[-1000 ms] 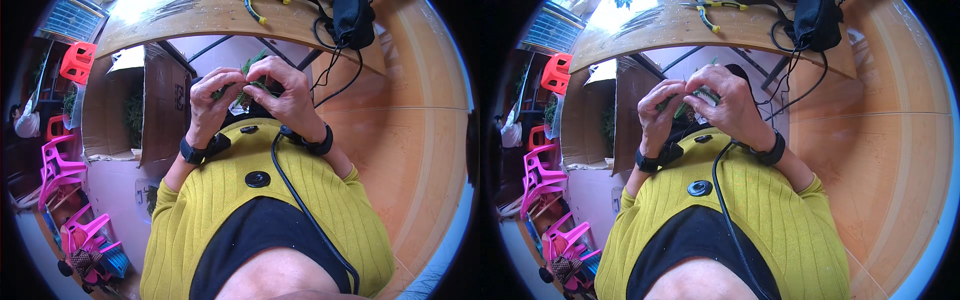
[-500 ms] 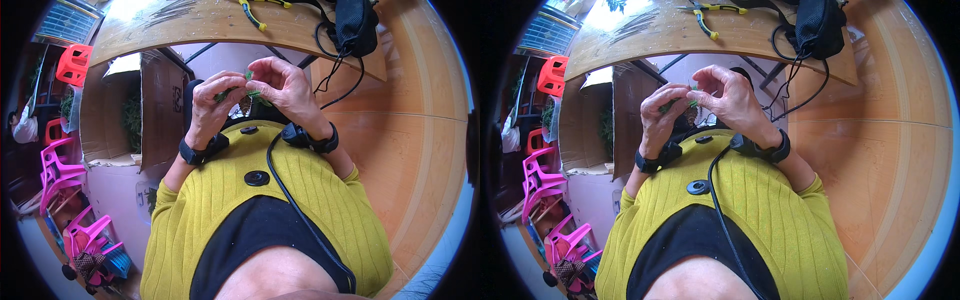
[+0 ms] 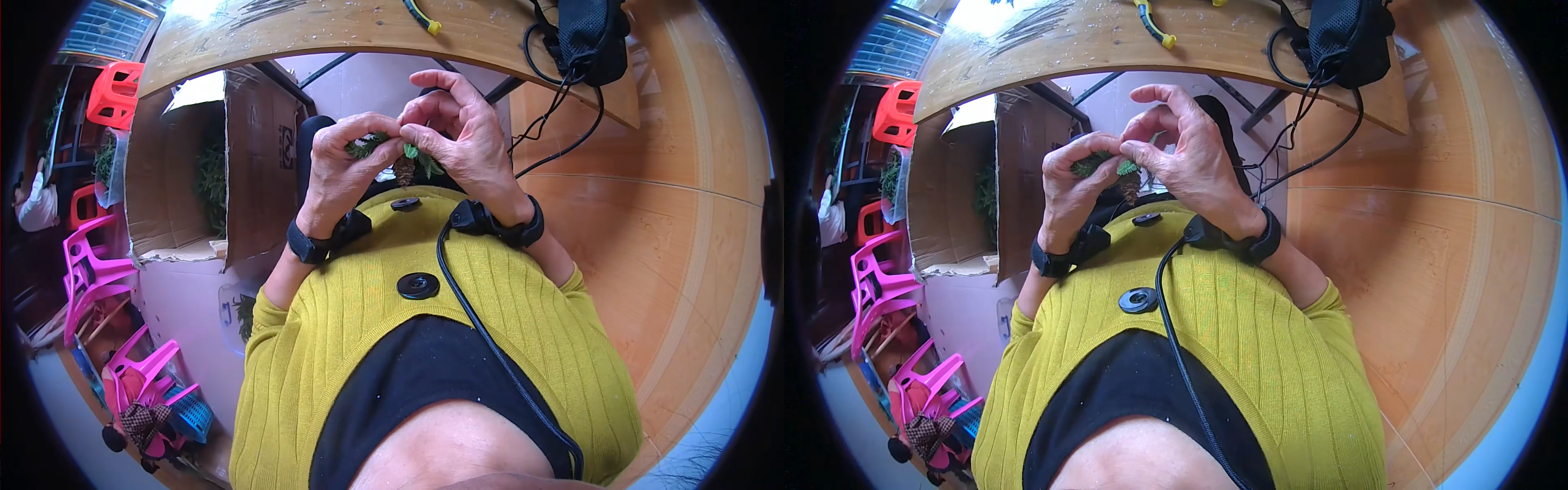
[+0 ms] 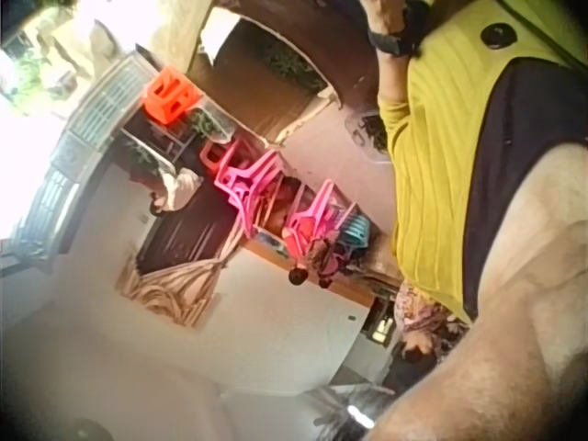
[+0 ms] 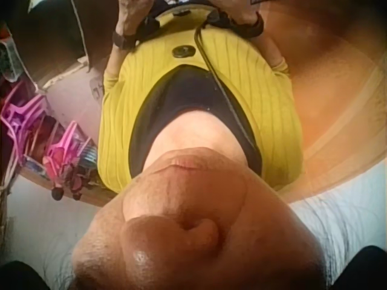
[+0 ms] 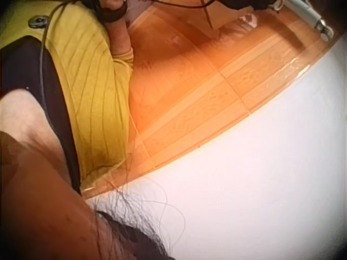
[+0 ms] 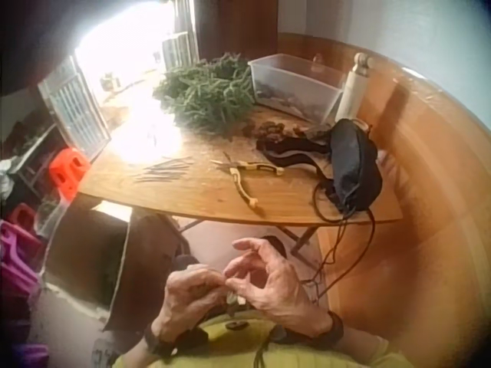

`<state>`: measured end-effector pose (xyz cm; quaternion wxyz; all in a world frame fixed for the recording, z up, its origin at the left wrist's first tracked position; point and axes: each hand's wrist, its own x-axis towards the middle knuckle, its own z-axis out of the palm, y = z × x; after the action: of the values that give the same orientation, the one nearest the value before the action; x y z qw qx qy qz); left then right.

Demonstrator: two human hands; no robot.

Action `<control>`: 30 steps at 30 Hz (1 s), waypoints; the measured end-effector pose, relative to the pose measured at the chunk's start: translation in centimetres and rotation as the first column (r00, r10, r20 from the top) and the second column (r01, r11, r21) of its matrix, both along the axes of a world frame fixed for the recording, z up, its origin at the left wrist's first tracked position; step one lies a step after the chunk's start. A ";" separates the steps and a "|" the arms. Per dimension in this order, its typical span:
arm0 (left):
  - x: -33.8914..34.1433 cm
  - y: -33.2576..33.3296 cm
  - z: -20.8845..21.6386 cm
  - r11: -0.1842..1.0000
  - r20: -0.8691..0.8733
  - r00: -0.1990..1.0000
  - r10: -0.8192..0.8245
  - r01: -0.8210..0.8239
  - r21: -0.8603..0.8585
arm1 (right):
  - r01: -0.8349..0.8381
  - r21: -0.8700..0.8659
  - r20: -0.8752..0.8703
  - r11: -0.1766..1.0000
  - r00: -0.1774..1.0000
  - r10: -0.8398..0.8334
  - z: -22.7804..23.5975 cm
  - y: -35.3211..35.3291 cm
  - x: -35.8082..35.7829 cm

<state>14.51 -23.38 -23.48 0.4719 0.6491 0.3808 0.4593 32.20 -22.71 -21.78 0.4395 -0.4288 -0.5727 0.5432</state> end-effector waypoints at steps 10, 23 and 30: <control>0.1 0.7 -0.1 0.938 0.073 0.997 -0.035 0.058 -0.343 | 0.109 0.099 0.035 0.989 0.993 -0.113 -0.4 -0.3 -0.5; 0.5 0.7 0.4 0.970 -0.283 0.955 0.084 -0.013 0.243 | 0.184 0.246 0.069 0.952 0.976 -0.206 0.0 -1.1 -0.6; -0.3 1.8 -0.6 0.991 0.056 0.990 0.132 -0.130 -0.029 | 0.057 0.190 0.170 0.980 0.981 -0.090 1.6 3.1 -0.8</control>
<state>14.18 -21.61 -24.03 0.4596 0.6032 0.4147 0.5029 31.37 -19.57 -20.14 0.4440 -0.4542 -0.6410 0.4308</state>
